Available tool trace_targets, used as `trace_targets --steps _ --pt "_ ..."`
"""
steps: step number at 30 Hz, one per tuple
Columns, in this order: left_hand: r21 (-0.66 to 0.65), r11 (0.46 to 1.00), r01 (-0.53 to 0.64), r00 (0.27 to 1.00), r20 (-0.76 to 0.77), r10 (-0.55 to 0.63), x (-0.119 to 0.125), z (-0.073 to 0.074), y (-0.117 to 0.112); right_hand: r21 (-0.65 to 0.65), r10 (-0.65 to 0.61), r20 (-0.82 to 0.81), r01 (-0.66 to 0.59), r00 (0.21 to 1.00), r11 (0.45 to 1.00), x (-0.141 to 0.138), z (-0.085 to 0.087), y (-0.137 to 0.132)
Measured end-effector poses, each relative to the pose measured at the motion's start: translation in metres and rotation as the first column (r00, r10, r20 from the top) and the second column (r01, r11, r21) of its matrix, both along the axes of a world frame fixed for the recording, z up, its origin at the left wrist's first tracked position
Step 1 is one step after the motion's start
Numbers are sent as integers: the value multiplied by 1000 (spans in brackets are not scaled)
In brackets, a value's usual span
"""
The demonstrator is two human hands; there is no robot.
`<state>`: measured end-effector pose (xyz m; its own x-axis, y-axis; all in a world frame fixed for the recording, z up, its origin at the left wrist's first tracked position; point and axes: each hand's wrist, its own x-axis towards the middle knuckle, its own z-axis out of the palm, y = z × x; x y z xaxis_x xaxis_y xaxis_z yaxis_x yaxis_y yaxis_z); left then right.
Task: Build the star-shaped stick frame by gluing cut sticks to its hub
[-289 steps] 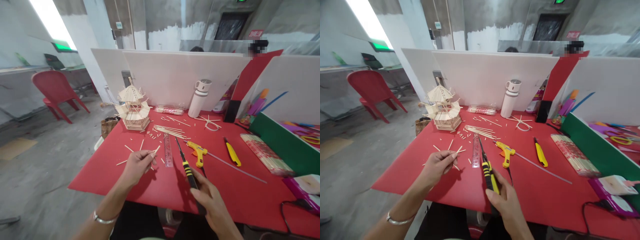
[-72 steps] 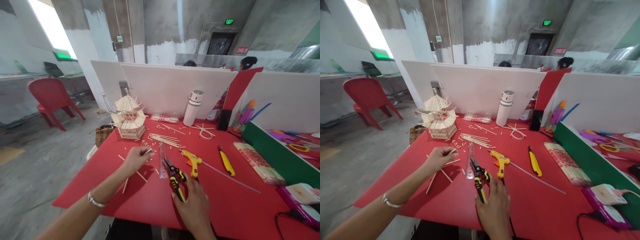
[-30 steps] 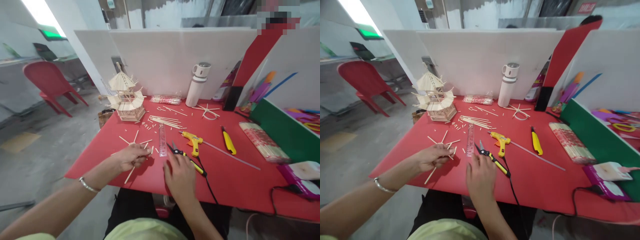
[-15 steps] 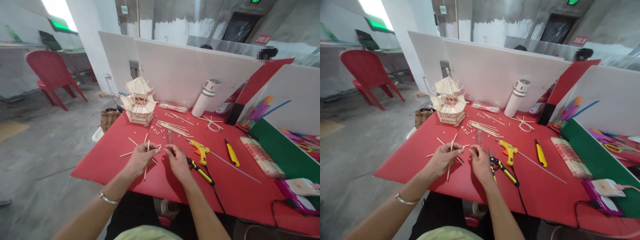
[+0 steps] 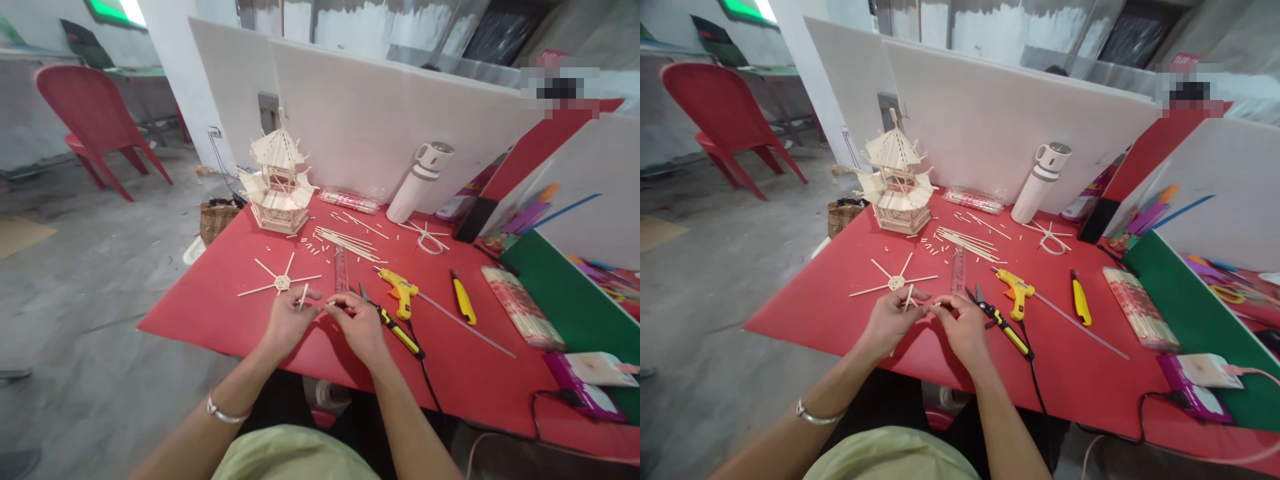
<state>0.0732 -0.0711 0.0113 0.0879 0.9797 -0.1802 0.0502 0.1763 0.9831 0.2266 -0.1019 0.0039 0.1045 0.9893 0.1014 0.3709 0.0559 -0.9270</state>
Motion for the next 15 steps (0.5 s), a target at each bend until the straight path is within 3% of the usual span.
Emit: trace_targets --steps 4,8,15 --pt "-65 998 -1 999 -52 -2 -4 -2 -8 68 -106 270 91 957 994 -4 -13 -9" --pt "-44 985 167 983 -67 -170 -2 -14 -14 69 -110 422 89 900 994 -11 -24 -18" --pt "8 976 219 967 -134 -216 0 -30 -15 74 -156 554 139 818 988 -14 -28 -20"
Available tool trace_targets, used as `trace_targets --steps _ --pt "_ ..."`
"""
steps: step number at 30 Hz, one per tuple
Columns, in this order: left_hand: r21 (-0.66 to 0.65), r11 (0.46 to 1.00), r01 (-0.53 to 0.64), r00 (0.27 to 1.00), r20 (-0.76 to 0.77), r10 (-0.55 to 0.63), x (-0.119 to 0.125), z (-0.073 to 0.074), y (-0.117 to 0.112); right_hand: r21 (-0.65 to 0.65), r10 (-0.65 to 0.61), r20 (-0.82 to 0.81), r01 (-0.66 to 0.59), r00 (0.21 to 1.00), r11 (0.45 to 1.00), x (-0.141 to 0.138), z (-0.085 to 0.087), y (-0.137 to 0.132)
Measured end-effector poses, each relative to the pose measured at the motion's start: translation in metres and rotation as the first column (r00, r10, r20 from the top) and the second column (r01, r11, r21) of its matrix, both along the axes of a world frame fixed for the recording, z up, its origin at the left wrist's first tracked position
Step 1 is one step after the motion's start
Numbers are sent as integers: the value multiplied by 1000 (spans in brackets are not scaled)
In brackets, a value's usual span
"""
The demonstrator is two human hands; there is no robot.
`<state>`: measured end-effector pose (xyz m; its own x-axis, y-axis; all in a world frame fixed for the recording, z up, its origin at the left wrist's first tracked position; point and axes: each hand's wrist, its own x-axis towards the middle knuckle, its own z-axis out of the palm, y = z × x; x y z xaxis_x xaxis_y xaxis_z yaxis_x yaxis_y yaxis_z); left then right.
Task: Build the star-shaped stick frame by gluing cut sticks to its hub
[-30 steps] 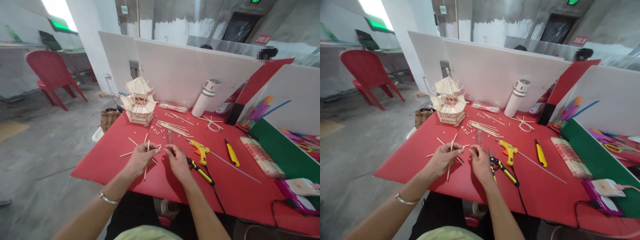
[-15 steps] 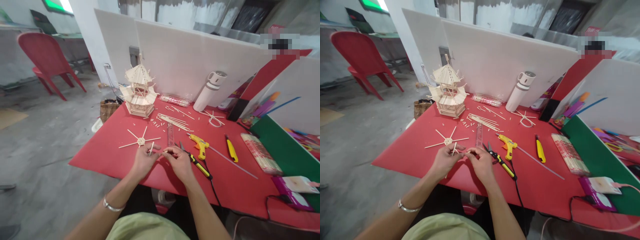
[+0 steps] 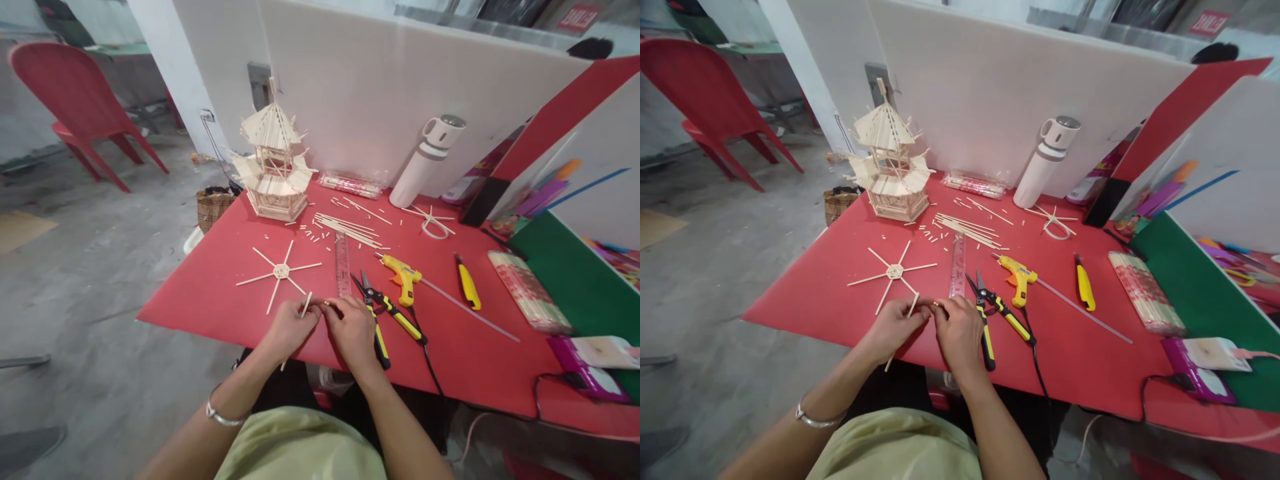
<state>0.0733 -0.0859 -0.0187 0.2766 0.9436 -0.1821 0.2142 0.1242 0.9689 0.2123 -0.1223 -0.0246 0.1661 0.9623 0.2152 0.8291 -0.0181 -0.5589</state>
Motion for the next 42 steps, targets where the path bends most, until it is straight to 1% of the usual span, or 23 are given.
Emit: trace_targets --steps 8,11,17,21,23,26,29,31,32,35,37,39,42 --pt "49 998 50 999 -7 -50 2 1 -2 13 -34 50 33 998 999 -1 -2 1" --pt "37 998 49 999 -8 -49 3 1 -1 -6 -44 56 44 997 999 -2 -1 1" --pt "25 999 34 999 -18 -34 3 -5 0 -44 -51 54 54 997 998 -1 2 2" --pt "-8 1000 22 1000 5 -22 4 -4 -1 -49 -46 54 49 997 998 -1 3 2" --pt "-29 999 13 999 40 -12 5 -3 -1 -55 -44 58 47 997 997 -2 3 1" --pt "-78 997 -15 985 172 29 7 1 -2 -62 -52 70 57 996 996 -2 3 0" --pt "-213 975 -60 953 278 120 7 7 -4 -103 -56 85 65 995 993 -3 6 2" --pt "-296 952 -77 933 314 173 5 12 -6 -165 -40 115 59 993 985 -3 12 8" --pt "-318 945 -76 926 329 185 4 13 -6 -202 -25 142 54 990 978 -2 17 12" --pt "-330 942 -70 909 367 196 0 14 -7 -291 32 223 35 974 956 0 30 30" --pt "-327 942 -81 901 381 209 -3 12 -6 -324 63 239 19 969 946 2 36 42" --pt "-318 942 -106 887 398 234 -5 9 -5 -338 81 235 4 969 941 4 38 51" --pt "-317 938 -140 873 407 268 -8 5 -2 -354 87 237 3 968 935 6 37 57"
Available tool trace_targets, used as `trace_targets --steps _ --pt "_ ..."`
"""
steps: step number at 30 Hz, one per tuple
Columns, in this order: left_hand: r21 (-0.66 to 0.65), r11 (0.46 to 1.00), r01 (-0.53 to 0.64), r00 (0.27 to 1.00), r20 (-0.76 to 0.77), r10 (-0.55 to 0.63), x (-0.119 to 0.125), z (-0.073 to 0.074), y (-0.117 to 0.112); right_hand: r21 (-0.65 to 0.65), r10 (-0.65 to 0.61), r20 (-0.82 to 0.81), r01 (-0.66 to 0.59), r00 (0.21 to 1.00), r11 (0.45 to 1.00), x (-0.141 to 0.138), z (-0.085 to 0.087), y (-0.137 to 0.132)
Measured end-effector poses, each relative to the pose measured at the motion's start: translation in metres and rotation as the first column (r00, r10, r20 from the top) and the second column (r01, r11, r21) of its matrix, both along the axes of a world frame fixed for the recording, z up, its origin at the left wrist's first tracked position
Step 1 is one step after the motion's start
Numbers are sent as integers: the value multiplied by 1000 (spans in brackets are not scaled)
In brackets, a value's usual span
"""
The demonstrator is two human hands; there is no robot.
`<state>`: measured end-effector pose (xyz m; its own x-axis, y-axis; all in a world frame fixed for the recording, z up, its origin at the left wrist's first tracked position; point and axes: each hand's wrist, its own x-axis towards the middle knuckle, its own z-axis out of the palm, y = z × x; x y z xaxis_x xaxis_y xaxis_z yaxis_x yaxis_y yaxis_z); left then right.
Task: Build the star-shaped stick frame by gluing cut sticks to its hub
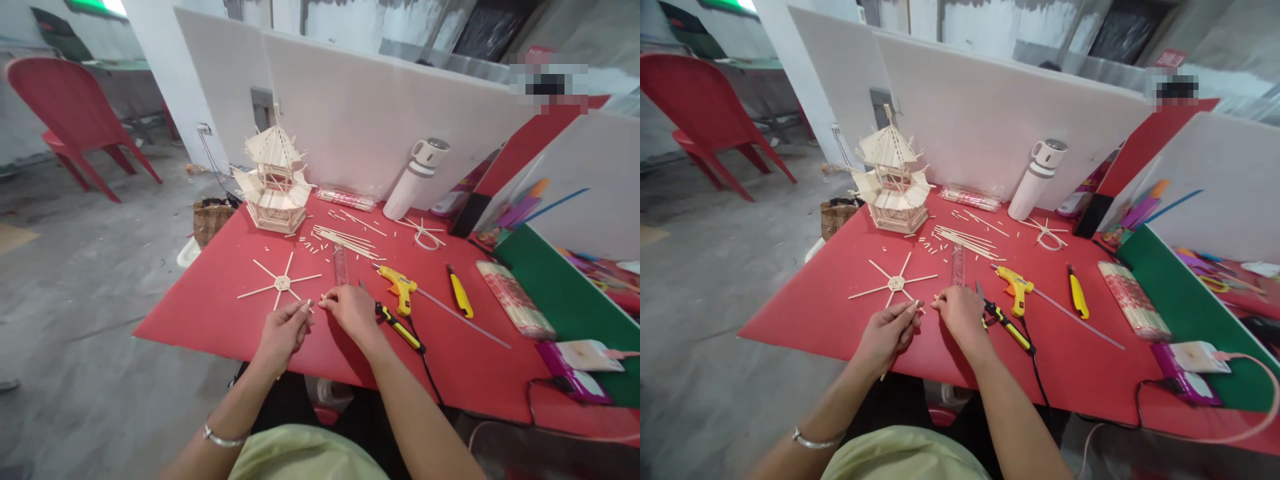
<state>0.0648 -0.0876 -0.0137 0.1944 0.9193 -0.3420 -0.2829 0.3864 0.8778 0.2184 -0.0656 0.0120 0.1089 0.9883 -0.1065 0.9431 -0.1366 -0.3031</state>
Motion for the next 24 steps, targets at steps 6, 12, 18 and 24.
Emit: trace_targets --steps 6,12,18,24 --pt "-18 1000 -2 999 32 2 -1 -2 3 5 -15 -28 15 999 1000 -2 -3 -1" --pt "-34 999 2 1000 17 -2 0 2 3 61 -39 -94 45 995 997 -6 -4 -1" --pt "-50 998 -24 1000 2 24 0 4 3 108 -39 -178 59 983 992 -4 -8 1" --pt "-57 997 -57 998 10 58 2 5 3 129 -30 -279 69 960 989 6 -7 -8"
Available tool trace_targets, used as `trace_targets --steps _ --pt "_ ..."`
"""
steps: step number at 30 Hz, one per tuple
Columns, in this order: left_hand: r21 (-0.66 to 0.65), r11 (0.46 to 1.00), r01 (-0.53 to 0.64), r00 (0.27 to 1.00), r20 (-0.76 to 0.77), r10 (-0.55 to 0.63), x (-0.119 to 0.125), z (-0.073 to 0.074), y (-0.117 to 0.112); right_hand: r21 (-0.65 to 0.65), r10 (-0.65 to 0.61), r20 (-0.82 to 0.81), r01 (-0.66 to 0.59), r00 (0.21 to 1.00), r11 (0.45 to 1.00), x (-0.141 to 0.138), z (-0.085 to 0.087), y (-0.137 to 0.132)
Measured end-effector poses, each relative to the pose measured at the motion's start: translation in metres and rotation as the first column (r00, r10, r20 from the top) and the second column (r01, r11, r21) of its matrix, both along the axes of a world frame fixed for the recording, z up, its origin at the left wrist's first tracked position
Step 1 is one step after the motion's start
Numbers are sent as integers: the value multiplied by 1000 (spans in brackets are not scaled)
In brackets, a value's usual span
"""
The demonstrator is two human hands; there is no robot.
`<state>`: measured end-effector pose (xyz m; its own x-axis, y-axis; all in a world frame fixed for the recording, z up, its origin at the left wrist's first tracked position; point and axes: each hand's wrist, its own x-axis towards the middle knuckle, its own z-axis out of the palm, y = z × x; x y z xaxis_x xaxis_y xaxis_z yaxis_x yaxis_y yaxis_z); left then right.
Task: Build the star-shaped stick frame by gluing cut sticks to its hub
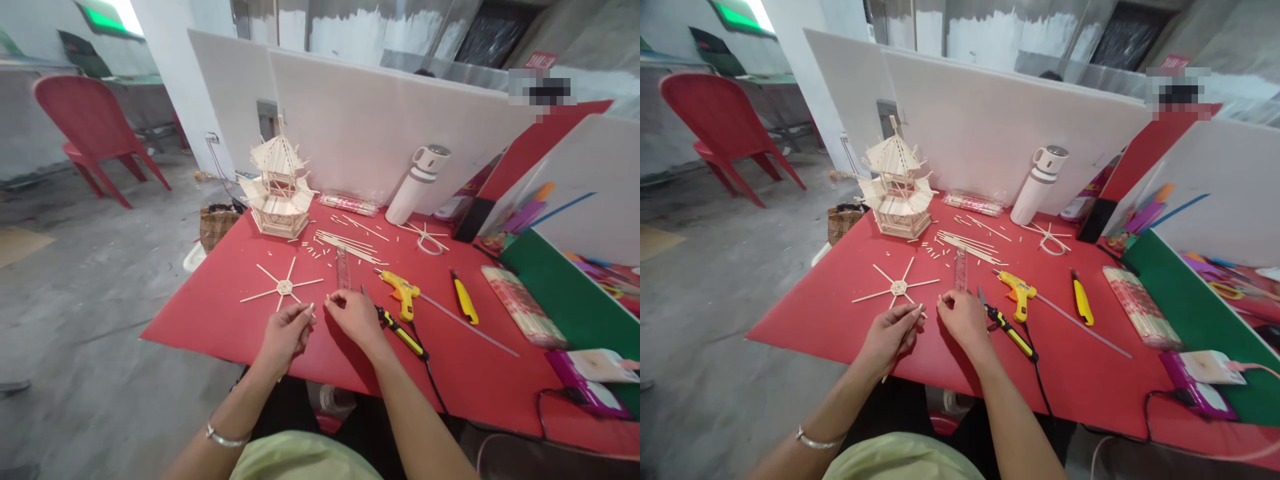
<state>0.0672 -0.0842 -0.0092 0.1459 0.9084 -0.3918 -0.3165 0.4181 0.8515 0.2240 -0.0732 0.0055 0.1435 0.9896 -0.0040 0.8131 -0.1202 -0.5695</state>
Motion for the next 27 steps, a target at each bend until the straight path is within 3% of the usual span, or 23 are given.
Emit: trace_targets --steps 7,10,15,17,21,24,27 --pt "4 1000 -2 1000 -29 2 1 -4 -1 127 90 -164 -69 982 990 1 -4 -14" --pt "101 995 -9 990 -142 24 2 -5 1 179 131 -218 -92 967 980 -6 -10 -24" --pt "263 952 157 940 -336 -63 5 -3 8 292 242 -228 -171 943 941 -10 -15 -42" --pt "255 951 176 939 -332 -85 8 -3 9 254 185 -188 -134 965 958 -8 -14 -41" --pt "136 984 117 982 -166 -93 13 -2 9 9 42 5 -42 999 999 -9 -7 -20" --pt "40 999 31 998 -62 -28 12 -1 9 -50 41 46 -39 998 998 -12 -2 3" --pt "40 999 -10 998 -55 12 7 -1 9 -60 77 30 -75 997 995 -14 1 17"
